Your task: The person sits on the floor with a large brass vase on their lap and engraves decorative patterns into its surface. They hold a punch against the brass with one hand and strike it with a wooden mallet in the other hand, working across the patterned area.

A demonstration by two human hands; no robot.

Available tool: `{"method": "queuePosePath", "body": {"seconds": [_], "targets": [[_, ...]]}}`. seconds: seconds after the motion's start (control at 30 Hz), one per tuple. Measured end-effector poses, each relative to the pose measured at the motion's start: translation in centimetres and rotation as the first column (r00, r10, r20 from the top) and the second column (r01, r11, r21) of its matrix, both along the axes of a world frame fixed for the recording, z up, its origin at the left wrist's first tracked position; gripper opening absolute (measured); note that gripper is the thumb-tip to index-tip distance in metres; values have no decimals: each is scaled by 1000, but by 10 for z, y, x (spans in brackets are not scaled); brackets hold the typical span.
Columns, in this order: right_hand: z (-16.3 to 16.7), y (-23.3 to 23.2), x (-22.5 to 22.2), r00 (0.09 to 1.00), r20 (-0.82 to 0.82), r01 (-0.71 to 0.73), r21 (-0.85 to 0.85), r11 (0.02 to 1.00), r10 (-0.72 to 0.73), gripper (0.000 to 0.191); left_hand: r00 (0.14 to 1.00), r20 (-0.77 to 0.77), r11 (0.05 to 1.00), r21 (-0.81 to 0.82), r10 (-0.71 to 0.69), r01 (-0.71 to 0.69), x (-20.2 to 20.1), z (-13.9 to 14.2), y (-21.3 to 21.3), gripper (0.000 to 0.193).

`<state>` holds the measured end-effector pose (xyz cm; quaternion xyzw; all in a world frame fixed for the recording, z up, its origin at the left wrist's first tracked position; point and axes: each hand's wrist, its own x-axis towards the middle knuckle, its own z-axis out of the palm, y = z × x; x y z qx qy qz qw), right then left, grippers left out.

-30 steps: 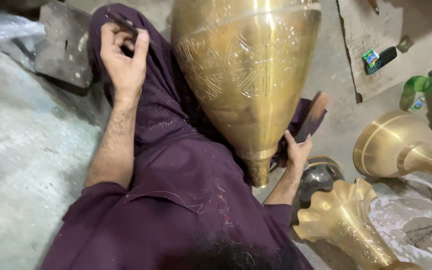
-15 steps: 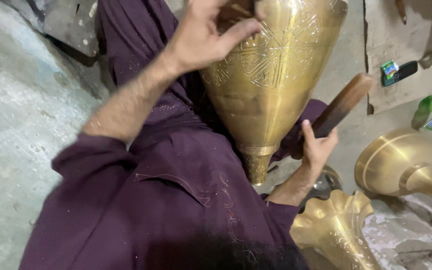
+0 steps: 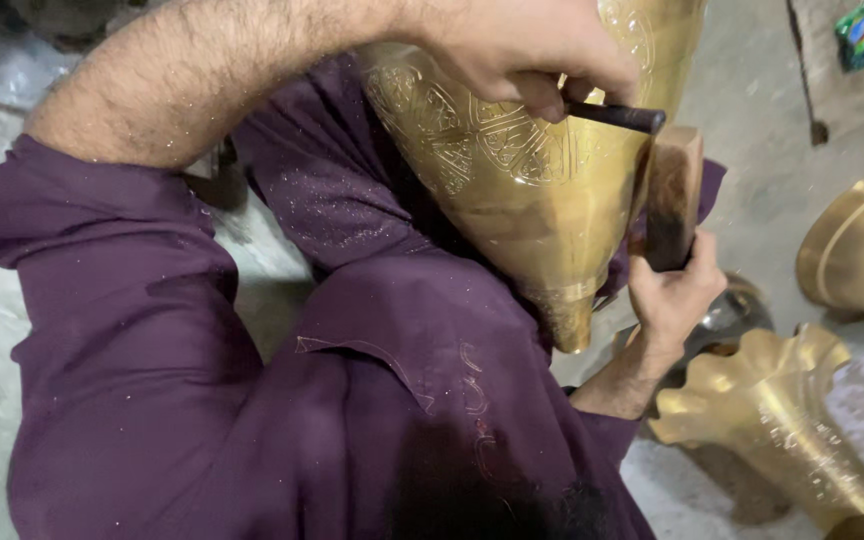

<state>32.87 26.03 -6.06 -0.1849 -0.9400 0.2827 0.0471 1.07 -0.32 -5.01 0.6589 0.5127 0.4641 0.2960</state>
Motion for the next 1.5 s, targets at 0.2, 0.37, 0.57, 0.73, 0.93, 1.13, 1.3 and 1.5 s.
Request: {"method": "queuePosePath", "body": {"seconds": [0.2, 0.37, 0.57, 0.73, 0.93, 1.13, 1.3, 1.5], "targets": [[8, -5, 2, 1000, -15, -4, 94, 996, 5, 31, 990, -5, 990, 4, -144, 144, 2, 3, 11, 47], [23, -26, -3, 934, -282, 159, -227, 961, -221, 40, 977, -18, 977, -10, -212, 212, 2, 5, 17, 43], [40, -44, -32, 942, -332, 48, -20, 999, -52, 32, 966, 42, 966, -10, -256, 257, 0, 6, 17, 43], [40, -52, -52, 841, -478, 53, -395, 917, -255, 38, 971, 9, 968, -69, -241, 241, -2, 6, 17, 44], [33, -64, -55, 854, -439, 80, -420, 904, -279, 35, 964, -74, 966, -68, -255, 250, -2, 7, 20, 45], [37, -70, -57, 828, -426, 162, -439, 884, -363, 36, 955, -124, 963, -49, -268, 264, -5, 11, 18, 45], [38, -63, -55, 912, -404, 110, 68, 992, -74, 32, 947, -189, 965, -93, -259, 246, -8, 19, 16, 45], [27, -51, -44, 937, -348, 40, 32, 999, -27, 23, 965, -169, 977, -109, -202, 185, -11, 27, 2, 38]]}}
